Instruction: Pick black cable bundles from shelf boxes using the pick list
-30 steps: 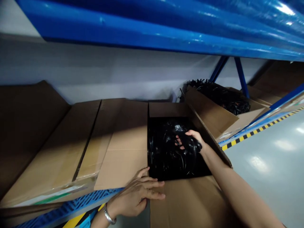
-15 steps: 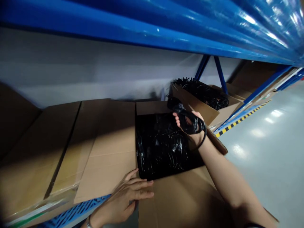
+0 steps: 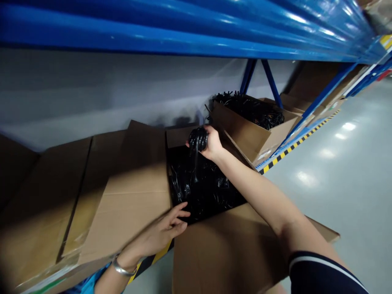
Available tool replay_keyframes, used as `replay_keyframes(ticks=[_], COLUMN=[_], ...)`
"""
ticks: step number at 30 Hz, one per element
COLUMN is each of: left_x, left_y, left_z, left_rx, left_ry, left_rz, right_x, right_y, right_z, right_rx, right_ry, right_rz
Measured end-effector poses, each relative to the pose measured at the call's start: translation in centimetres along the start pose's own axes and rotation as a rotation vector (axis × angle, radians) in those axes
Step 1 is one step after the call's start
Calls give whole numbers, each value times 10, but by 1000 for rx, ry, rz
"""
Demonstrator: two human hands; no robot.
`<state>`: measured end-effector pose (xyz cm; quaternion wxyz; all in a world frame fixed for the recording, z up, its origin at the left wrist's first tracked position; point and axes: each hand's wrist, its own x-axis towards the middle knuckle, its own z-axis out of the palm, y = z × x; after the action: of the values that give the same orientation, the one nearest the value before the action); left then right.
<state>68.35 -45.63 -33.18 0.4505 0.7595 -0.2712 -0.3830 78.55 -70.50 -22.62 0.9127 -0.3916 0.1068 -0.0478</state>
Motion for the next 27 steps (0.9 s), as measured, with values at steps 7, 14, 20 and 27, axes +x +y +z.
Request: replay_keyframes(ticks=[7,14,20,27], left_x=[0,-3,-3,-3], left_y=[-8,-14,-11,-7], left_z=[2,2,1,0], left_rx=[-1,-7,8,65], left_ry=[15,10,2,-13], left_rz=[21,12,25,50], right_x=[4,10,17,7], right_y=[23,34,45,45], right_z=[6,-1,-15,-75], right_rx=[-97,-107,-314,-1674], right_ry=[20,-54,-37,-141], right_rz=[133,164,140,446])
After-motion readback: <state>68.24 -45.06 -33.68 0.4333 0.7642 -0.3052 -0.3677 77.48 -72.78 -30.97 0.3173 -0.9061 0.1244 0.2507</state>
